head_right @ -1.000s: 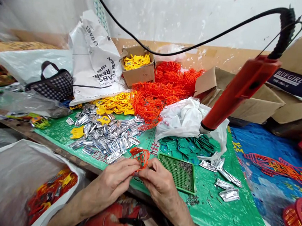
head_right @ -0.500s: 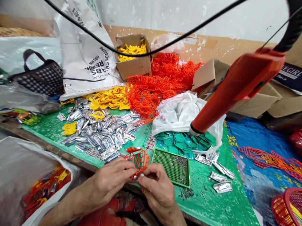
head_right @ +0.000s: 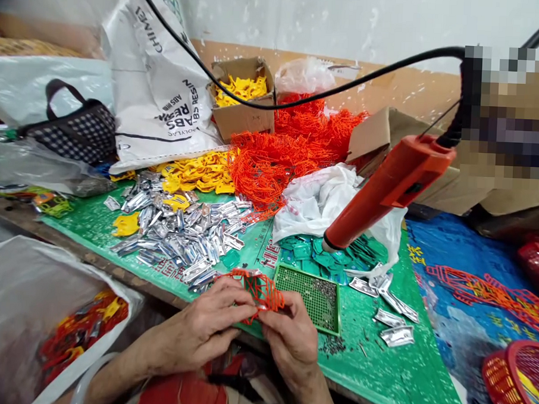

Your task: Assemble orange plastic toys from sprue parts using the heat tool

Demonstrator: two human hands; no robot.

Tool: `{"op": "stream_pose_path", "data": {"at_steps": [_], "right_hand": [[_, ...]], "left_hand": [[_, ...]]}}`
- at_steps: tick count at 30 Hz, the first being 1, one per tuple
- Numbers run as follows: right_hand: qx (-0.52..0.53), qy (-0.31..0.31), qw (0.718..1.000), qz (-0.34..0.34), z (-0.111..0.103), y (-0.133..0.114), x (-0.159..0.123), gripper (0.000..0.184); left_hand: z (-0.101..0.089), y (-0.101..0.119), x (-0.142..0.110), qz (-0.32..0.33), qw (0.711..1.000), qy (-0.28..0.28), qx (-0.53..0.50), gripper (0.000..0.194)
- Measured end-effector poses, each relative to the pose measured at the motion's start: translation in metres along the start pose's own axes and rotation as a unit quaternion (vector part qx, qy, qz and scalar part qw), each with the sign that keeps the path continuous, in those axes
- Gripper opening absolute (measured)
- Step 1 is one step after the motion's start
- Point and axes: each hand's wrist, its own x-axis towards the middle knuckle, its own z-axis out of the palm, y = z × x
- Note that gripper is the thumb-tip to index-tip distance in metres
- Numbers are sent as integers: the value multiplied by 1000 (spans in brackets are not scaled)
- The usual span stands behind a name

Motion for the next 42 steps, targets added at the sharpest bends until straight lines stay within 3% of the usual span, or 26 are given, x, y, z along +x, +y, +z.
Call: {"op": "stream_pose_path", "data": {"at_steps": [5, 15, 23, 29, 32, 37, 39, 42], "right_hand": [[44, -23, 999, -19, -1, -4, 7, 42], [41, 11, 999, -1, 8, 5, -10, 56], [33, 23, 999, 19, 7, 5, -8, 42], [12, 11, 1000, -10, 6, 7, -7, 41], [-60, -4, 998, -20, 6, 8, -10, 42], [-277, -8, 959, -60, 10, 8, -13, 31], [-263, 7, 963, -57, 10, 7, -12, 28], [-156, 35, 987, -18, 5, 5, -7, 30]], "left_hand": [[1, -9, -3, 19, 999, 43, -20, 34], [-1, 2, 4, 11, 1000, 15, 22, 26], [1, 4, 5, 2, 998, -15, 57, 24], [2, 3, 2, -2, 995, -50, 88, 24], [2, 0, 2, -2, 994, -56, 89, 21], [5, -4, 4, -5, 997, -24, 69, 23], [6, -4, 6, 5, 999, 3, 53, 22], [2, -1, 5, 14, 996, 69, 47, 26]]}}
